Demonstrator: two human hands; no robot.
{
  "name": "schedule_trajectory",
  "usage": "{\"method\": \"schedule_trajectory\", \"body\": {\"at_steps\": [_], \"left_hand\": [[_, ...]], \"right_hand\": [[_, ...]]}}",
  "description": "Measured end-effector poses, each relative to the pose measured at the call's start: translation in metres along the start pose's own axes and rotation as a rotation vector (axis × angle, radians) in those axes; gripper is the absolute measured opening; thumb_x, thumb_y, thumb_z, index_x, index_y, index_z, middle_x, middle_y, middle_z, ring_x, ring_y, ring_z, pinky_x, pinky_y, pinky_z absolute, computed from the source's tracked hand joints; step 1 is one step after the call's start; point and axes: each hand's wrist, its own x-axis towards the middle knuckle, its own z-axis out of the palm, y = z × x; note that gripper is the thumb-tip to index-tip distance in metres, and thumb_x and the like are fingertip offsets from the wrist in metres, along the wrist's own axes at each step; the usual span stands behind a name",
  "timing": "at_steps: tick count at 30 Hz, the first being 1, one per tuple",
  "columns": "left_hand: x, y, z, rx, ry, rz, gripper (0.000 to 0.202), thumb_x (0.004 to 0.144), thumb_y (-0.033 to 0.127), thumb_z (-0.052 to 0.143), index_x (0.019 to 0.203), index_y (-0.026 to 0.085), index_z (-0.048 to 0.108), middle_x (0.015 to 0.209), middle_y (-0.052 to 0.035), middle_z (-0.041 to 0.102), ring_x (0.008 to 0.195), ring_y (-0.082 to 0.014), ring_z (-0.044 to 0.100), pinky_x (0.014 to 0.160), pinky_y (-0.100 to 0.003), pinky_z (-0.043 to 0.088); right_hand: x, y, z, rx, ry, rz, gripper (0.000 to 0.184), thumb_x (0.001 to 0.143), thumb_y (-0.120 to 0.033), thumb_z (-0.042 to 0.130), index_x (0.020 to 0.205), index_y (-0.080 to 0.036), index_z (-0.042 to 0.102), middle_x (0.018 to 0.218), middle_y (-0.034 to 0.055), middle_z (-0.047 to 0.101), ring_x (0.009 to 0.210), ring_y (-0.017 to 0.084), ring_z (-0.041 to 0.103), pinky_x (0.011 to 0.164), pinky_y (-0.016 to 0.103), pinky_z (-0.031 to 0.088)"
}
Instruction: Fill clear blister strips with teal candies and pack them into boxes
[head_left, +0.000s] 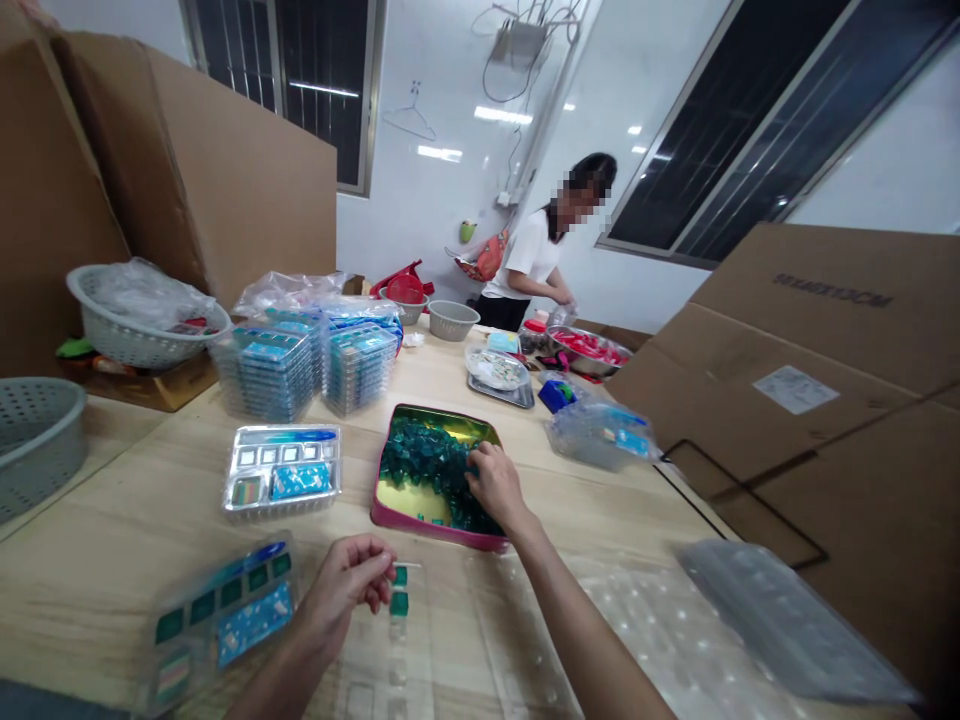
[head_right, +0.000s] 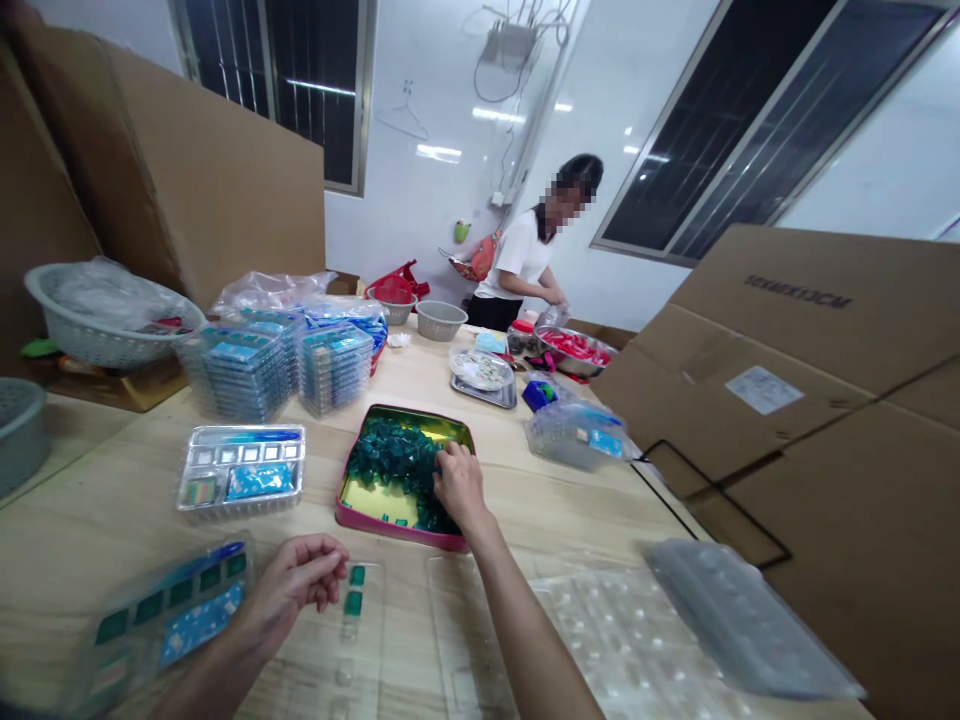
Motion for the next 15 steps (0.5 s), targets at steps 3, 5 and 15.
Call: {"method": "schedule_trajectory", "body": {"at_steps": [3,5,15], "left_hand": [[-0.002,0.001,0.001,0.013,0.002,-0.001,0.036,0.059,0.045,0.072,0.066,0.012,0.058,0.061,-0.0010,0.061,0.046,-0.0075,0.053,0.041,-0.017,0.031],[-0.004,0.002,0.001,0.020,0.006,0.004,0.036,0.059,0.045,0.072,0.066,0.012,0.058,0.061,-0.0011,0.061,0.046,-0.0077,0.052,0.042,-0.017,0.032],[-0.020,0.014,0.024,0.016,0.044,0.181,0.029,0.063,0.031,0.072,0.084,0.012,0.066,0.074,-0.0045,0.065,0.069,-0.0140,0.057,0.059,-0.023,0.042]], "right_hand": [[0.000,-0.002,0.002,-0.015,0.012,-0.023,0.014,0.067,-0.004,0.056,0.064,-0.017,0.059,0.087,0.0108,0.059,0.088,0.023,0.051,0.079,0.033,0.038],[0.002,0.000,0.000,0.028,0.031,-0.011,0.017,0.069,-0.003,0.052,0.062,-0.017,0.059,0.085,0.0115,0.060,0.088,0.023,0.052,0.080,0.034,0.039],[-0.068,-0.042,-0.027,1.172,-0.160,0.309,0.022,0.065,-0.036,0.070,0.072,-0.015,0.064,0.062,0.0017,0.062,0.057,0.014,0.054,0.056,0.026,0.041]]}}
